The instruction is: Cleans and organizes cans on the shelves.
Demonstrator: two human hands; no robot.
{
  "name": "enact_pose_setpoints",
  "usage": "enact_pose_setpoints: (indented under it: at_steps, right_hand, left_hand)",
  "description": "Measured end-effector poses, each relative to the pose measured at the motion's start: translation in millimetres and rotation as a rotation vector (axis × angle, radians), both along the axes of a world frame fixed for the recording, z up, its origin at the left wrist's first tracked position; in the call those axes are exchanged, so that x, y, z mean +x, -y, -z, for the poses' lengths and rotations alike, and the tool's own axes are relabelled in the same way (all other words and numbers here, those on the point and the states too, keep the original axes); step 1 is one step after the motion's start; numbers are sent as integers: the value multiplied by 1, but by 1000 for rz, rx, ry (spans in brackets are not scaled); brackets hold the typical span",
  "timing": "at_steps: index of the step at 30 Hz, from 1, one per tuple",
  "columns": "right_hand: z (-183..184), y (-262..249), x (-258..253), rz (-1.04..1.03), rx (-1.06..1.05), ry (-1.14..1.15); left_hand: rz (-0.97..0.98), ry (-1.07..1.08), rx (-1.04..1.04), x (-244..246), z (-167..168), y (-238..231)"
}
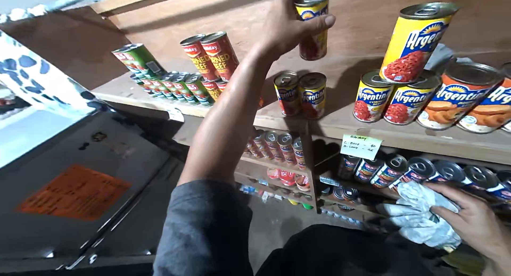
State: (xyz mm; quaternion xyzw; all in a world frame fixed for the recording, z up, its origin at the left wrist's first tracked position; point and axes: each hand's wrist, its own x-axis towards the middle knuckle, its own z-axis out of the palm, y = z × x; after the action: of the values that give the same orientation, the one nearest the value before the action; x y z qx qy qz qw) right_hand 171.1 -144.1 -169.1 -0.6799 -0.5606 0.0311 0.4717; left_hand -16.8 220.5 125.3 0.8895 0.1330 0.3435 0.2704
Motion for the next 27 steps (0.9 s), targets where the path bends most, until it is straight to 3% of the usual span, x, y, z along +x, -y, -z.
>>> enact_pose_setpoints:
  at_steps: [2,6,8,15,27]
  right_hand:
    - [1,2,-1,17,-15,-3]
    - [6,7,-2,64,-60,-14]
    - [6,10,-2,70,-83,-31]
    - [9,6,-1,76,-93,-71]
    - [11,-1,-4,90,-110,-92]
  left_hand:
    - [13,-244,-14,16,-5,2]
    - [15,-745,189,40,6,13]
    - [78,-877,253,39,11,11]
    - [349,-833,304,-4,16,1]
    - [394,-829,446,32,9,-30]
